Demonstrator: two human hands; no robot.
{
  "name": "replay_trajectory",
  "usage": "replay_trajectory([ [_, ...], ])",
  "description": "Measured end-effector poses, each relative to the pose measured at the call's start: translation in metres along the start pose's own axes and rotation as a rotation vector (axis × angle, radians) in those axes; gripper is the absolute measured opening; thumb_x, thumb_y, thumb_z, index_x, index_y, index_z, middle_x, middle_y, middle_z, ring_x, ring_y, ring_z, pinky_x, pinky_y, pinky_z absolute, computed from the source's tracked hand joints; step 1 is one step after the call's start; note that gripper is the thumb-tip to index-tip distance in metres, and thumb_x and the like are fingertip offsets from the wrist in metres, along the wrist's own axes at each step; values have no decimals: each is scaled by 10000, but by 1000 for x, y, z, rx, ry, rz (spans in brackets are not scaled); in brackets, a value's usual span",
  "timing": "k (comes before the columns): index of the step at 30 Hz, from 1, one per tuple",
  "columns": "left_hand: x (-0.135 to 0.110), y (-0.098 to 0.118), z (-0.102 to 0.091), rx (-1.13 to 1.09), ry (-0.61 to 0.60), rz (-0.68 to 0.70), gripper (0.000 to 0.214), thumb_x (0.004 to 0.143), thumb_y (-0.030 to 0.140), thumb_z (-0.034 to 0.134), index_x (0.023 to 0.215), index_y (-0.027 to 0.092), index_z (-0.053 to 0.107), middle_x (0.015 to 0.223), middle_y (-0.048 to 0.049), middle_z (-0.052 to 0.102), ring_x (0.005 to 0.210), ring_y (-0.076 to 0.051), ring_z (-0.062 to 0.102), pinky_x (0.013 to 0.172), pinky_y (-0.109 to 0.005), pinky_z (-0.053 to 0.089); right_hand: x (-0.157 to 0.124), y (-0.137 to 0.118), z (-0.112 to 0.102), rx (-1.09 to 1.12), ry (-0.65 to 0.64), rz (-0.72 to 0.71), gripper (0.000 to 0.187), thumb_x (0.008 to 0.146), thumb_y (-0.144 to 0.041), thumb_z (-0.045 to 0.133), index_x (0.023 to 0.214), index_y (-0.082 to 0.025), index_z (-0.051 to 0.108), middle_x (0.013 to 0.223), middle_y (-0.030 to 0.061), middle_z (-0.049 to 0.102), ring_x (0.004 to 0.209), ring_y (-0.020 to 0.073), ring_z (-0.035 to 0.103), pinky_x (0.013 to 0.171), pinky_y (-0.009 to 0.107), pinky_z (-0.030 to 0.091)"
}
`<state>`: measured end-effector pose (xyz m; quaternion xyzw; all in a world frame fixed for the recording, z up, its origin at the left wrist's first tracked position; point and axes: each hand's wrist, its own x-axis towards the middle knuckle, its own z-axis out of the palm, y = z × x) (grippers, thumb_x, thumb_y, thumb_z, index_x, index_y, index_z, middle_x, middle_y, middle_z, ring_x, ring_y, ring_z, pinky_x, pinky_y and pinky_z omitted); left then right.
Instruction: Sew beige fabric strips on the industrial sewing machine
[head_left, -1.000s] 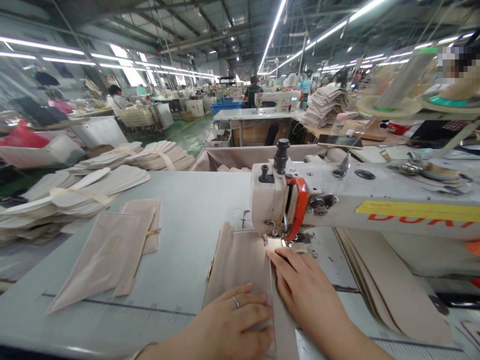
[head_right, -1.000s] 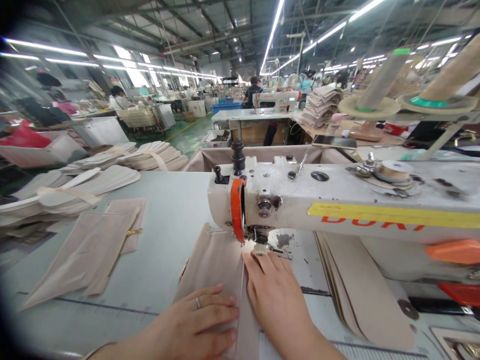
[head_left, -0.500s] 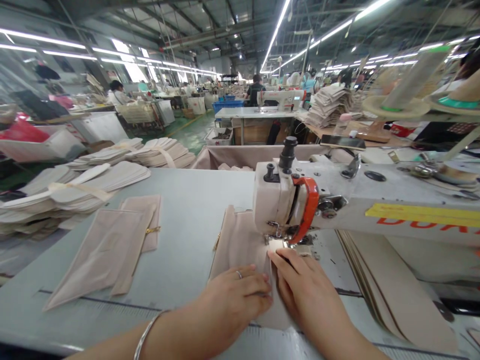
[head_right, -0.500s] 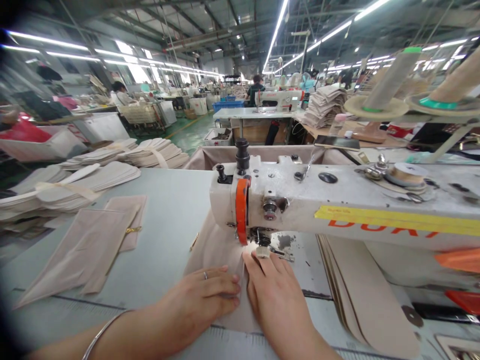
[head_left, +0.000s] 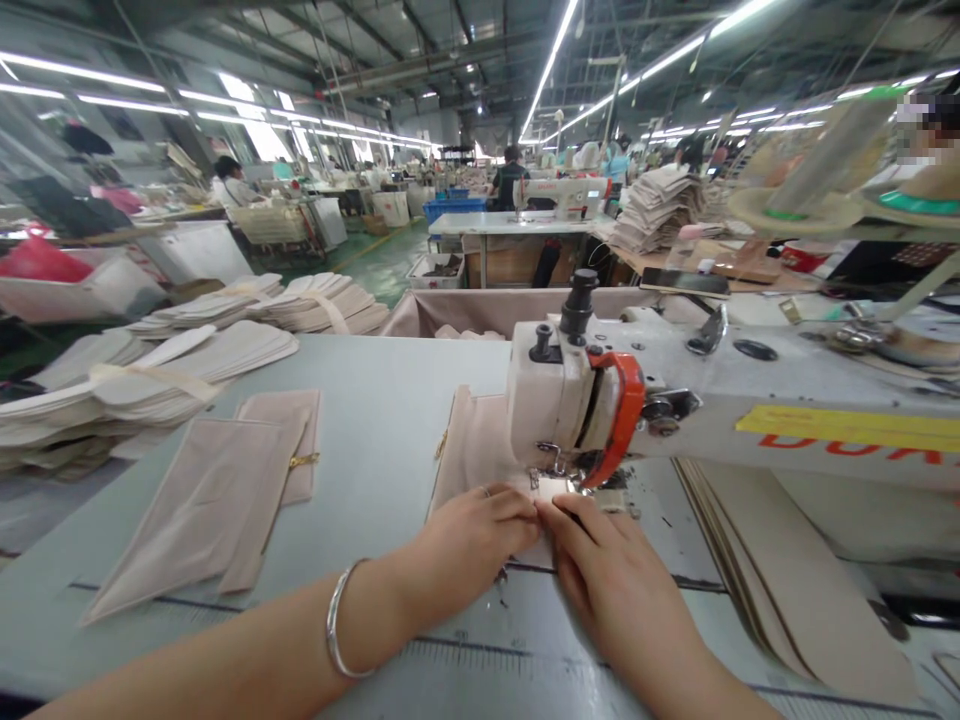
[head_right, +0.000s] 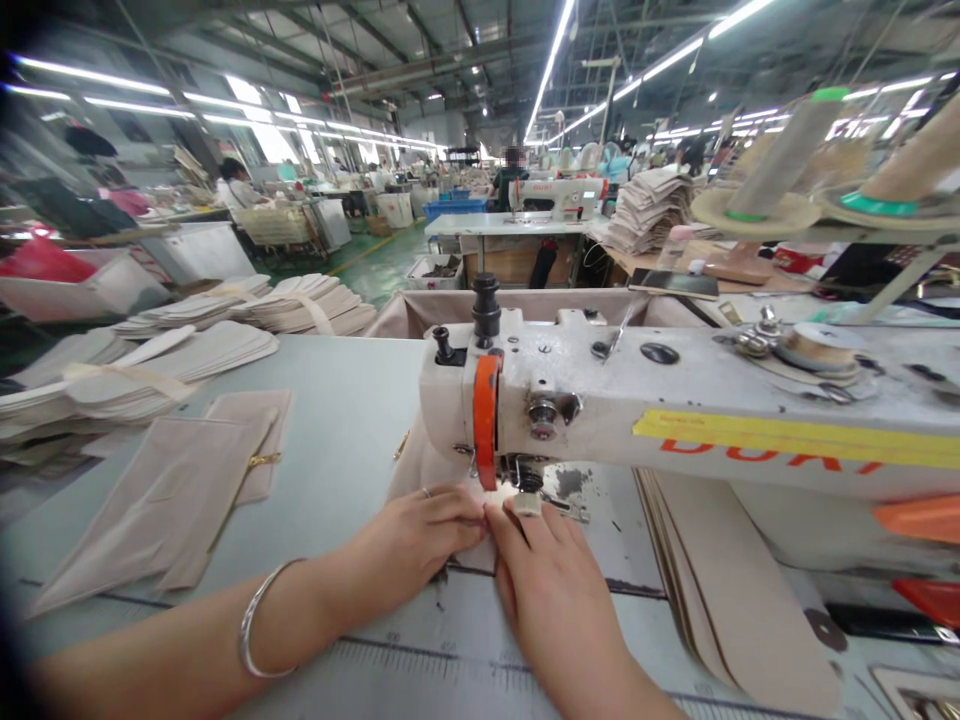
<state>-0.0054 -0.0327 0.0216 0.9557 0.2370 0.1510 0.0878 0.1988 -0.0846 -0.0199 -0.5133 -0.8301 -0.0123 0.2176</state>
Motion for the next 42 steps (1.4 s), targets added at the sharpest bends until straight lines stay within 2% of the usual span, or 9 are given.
replay_trajectory([
  [7, 7, -14, 5, -9, 92, -73, 237, 959, 96, 446, 1009, 157, 669, 1017, -58, 670, 1009, -192, 605, 937, -331, 518, 4, 0, -3, -8, -12, 8, 463, 941, -134, 423, 1400, -186, 462, 1301, 88, 526, 1068, 289, 515, 912, 470, 476],
  [11, 11, -21, 7, -5, 134, -86, 235, 953, 100, 460, 1036, 169, 669, 1050, -51, 689, 993, -187, 632, 936, -332, 521, 6, 0, -3, -16, -15, 11, 479, 926, -126, 442, 1399, -195, 468, 1312, 82, 524, 1084, 291, 514, 910, 463, 480],
  [18, 16, -26, 10, 1, 146, -187, 210, 938, 99, 501, 1005, 167, 688, 1037, -53, 705, 984, -196, 654, 917, -337, 532, 8, -1, 0, -25, -25, 33, 496, 903, -111, 454, 1393, -186, 480, 1328, 94, 526, 1101, 294, 517, 919, 466, 477],
  [22, 16, -26, 11, 1, 175, -186, 254, 932, 77, 481, 1016, 188, 693, 1069, -49, 697, 1004, -189, 650, 917, -322, 528, 11, -4, -2, -16, -6, 42, 489, 884, -90, 457, 1365, -165, 508, 1317, 103, 529, 1049, 285, 524, 892, 455, 489],
  [25, 16, -27, 12, 6, 183, -181, 251, 921, 66, 485, 989, 187, 694, 1019, -47, 706, 965, -187, 657, 893, -314, 535, 12, -6, -4, -6, 7, 51, 491, 871, -76, 474, 1351, -169, 522, 1299, 99, 538, 1020, 275, 518, 897, 443, 481],
  [33, 15, -32, 16, 55, 237, -172, 299, 918, 70, 443, 972, 186, 713, 1022, -58, 713, 937, -182, 675, 874, -299, 556, 13, -12, -7, 5, 7, 103, 469, 887, -109, 523, 1346, -207, 523, 1243, 80, 567, 1128, 254, 480, 993, 406, 417],
  [42, 13, -37, 17, 39, 206, -222, 308, 903, 109, 456, 975, 223, 732, 1023, -43, 726, 949, -189, 686, 894, -321, 562, 17, -14, -10, -9, 6, 110, 434, 872, -152, 566, 1302, -200, 546, 1186, 87, 582, 1110, 243, 485, 952, 383, 435],
])
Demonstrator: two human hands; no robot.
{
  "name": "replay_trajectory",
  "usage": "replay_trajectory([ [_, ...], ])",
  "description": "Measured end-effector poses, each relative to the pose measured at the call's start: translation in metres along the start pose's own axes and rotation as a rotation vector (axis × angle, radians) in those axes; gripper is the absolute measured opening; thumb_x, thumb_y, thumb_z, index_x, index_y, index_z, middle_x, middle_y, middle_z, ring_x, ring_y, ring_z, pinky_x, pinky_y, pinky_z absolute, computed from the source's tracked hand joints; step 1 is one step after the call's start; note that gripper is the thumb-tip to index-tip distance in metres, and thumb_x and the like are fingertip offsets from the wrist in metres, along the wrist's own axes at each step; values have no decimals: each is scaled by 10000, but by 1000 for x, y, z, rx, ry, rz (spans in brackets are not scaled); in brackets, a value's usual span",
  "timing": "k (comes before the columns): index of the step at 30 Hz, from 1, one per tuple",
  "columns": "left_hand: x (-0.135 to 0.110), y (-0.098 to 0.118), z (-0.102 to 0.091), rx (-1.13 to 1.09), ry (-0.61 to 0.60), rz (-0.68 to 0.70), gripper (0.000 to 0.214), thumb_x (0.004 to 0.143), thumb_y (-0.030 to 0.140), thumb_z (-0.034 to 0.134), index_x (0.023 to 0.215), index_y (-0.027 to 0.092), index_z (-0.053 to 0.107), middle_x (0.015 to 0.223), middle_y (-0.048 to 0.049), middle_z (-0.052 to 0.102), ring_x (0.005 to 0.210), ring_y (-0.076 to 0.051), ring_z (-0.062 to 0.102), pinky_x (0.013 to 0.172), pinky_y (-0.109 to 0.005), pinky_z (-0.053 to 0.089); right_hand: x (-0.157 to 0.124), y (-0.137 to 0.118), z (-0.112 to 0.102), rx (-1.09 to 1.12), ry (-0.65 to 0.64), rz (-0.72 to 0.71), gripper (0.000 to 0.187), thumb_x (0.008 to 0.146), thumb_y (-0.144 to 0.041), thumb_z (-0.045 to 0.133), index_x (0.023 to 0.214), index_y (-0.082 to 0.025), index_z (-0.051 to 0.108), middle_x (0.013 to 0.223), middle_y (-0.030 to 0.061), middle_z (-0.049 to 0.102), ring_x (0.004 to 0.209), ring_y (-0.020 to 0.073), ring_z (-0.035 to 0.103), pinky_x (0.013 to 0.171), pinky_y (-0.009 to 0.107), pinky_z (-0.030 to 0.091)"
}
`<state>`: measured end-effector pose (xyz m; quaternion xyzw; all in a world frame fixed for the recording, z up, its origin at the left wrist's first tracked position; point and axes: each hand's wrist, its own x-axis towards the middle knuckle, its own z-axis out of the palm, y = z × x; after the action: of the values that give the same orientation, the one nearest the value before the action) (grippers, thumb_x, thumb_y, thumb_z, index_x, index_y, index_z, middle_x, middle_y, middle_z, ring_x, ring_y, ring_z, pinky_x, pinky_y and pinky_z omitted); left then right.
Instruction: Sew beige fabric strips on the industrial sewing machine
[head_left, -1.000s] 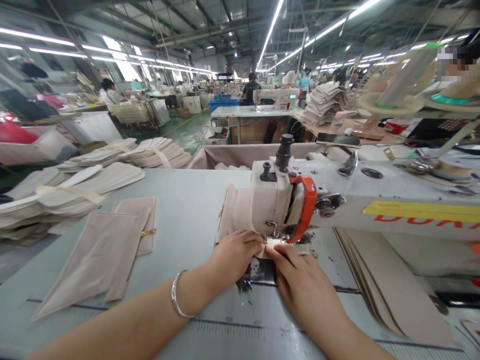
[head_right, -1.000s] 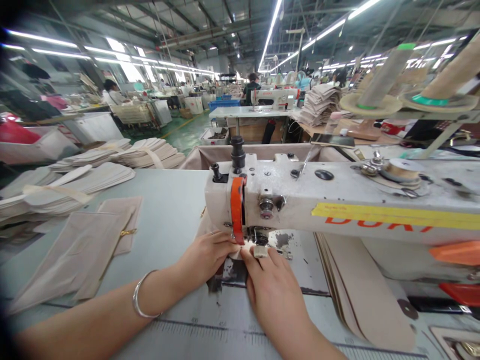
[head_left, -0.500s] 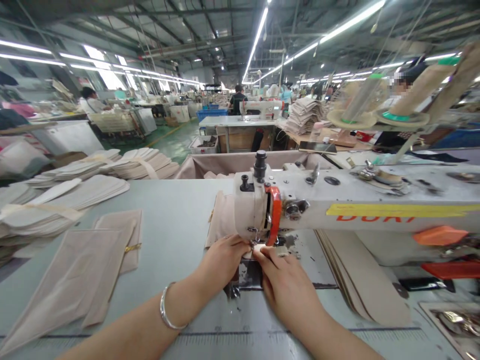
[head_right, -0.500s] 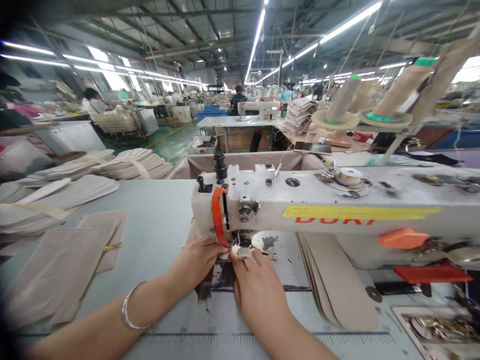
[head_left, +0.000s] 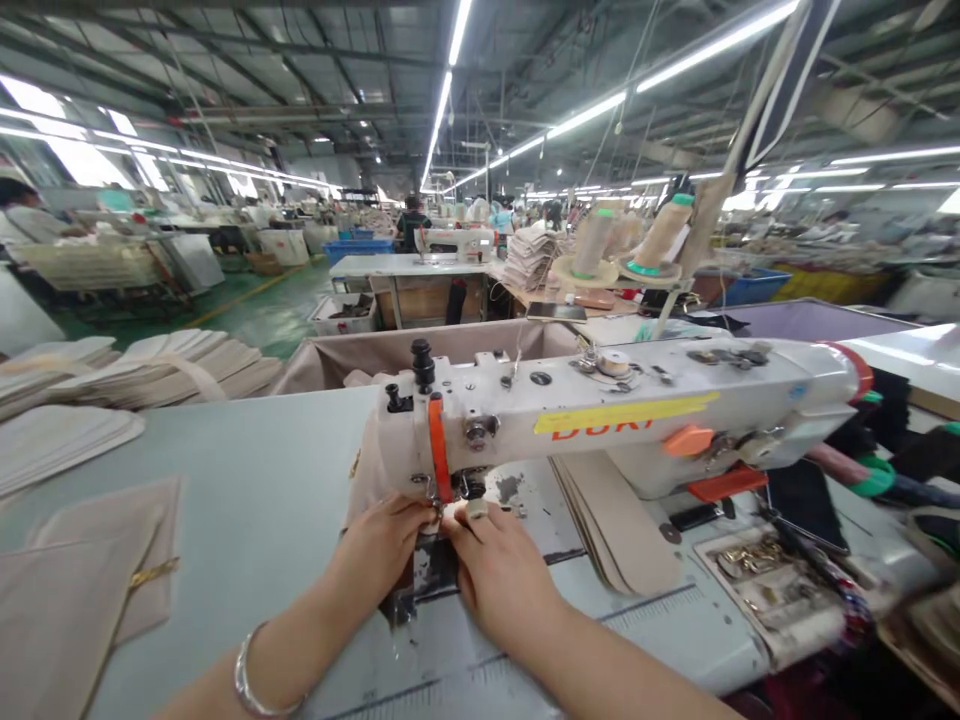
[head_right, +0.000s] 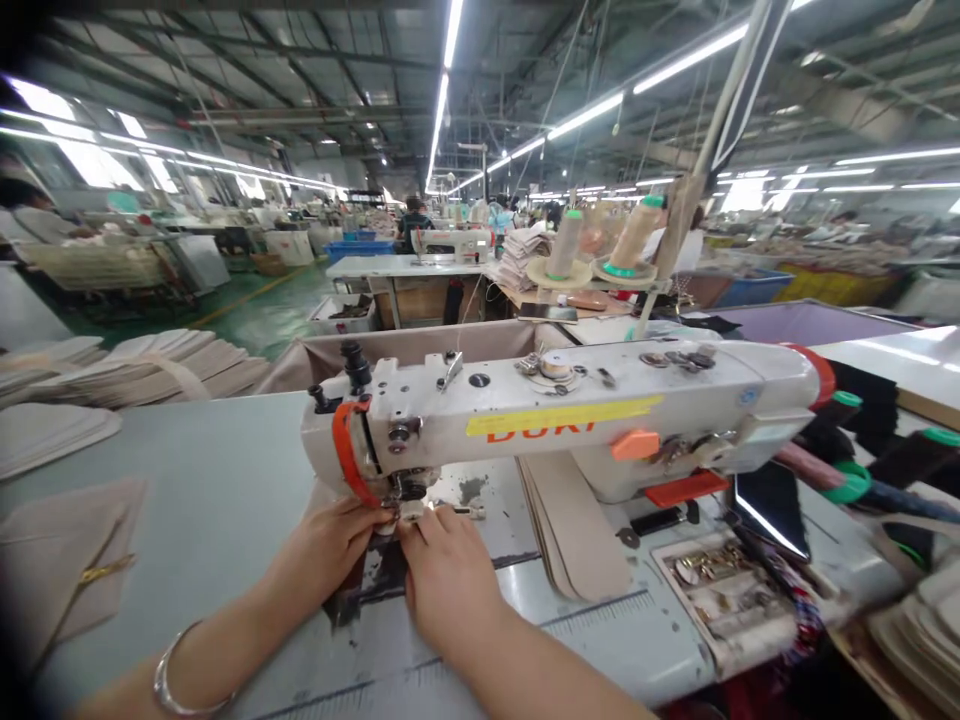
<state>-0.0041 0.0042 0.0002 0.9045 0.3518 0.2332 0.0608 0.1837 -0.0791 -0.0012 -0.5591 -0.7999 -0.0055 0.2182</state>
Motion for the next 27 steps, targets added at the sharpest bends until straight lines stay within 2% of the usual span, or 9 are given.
replay_trajectory([
  [5, -2, -2, -1, -33, -5, 36, 313, 899, 117, 449, 970, 230, 732, 1074, -32, 727, 988, -181, 687, 917, -319, 561, -10, -3, -21, 36, -8, -22, 147, 897, -148, 567, 993, -231, 641, 1019, 21, 621, 976, 185, 542, 892, 306, 461],
  [7, -1, -2, -3, -41, -7, 8, 302, 903, 142, 459, 977, 233, 737, 1070, -30, 731, 975, -185, 696, 904, -314, 569, -27, 9, -38, 91, 36, 10, 156, 925, -134, 526, 916, -238, 642, 953, 3, 626, 914, 162, 561, 859, 275, 466],
  [9, -1, -1, -5, -50, -19, -50, 286, 916, 182, 469, 978, 240, 742, 1035, -27, 737, 923, -186, 709, 858, -306, 583, -50, 32, -57, 105, 168, 133, 194, 958, -158, 465, 989, -237, 640, 971, 24, 626, 929, 179, 573, 867, 306, 466],
  [11, 0, -1, -8, -45, -33, -100, 266, 928, 218, 485, 993, 249, 741, 1036, -26, 731, 907, -191, 707, 834, -314, 586, -77, 63, -70, -32, 291, 274, 202, 994, -281, 441, 1041, -228, 629, 1021, 59, 622, 973, 226, 575, 896, 377, 458],
  [14, 4, -4, -9, 25, 5, -101, 207, 910, 254, 549, 976, 247, 745, 1042, -42, 715, 977, -236, 673, 894, -383, 560, -109, 103, -78, -323, 224, 406, 443, 950, -507, 491, 1243, -181, 561, 1094, 120, 608, 1011, 320, 568, 878, 477, 458],
  [16, 10, -10, -8, 77, 34, -91, 186, 904, 241, 557, 924, 226, 741, 1005, -62, 707, 997, -258, 650, 914, -407, 540, -119, 118, -76, -430, 157, 441, 628, 903, -603, 519, 1316, -130, 506, 1065, 146, 612, 994, 347, 577, 851, 488, 470],
  [18, 17, -18, -7, 127, 33, -99, 225, 907, 170, 500, 878, 191, 722, 963, -89, 697, 987, -270, 639, 909, -421, 528, -120, 123, -74, -476, 125, 471, 699, 875, -647, 534, 1327, -116, 490, 1031, 145, 619, 964, 346, 592, 829, 474, 480],
  [21, 21, -26, -9, 166, 5, -133, 242, 886, 110, 461, 876, 150, 699, 971, -124, 676, 1020, -296, 617, 947, -486, 493, -113, 119, -76, -469, 149, 491, 654, 880, -642, 514, 1291, -134, 510, 1038, 145, 625, 940, 334, 612, 796, 445, 486],
  [27, -13, -8, -19, 48, -10, -135, 304, 926, 253, 532, 1212, 182, 606, 1266, -113, 589, 1201, -274, 542, 1045, -487, 460, -112, 106, -91, -215, 267, 661, 383, 927, -608, 418, 973, -271, 594, 875, 15, 681, 693, 236, 647, 593, 333, 440],
])
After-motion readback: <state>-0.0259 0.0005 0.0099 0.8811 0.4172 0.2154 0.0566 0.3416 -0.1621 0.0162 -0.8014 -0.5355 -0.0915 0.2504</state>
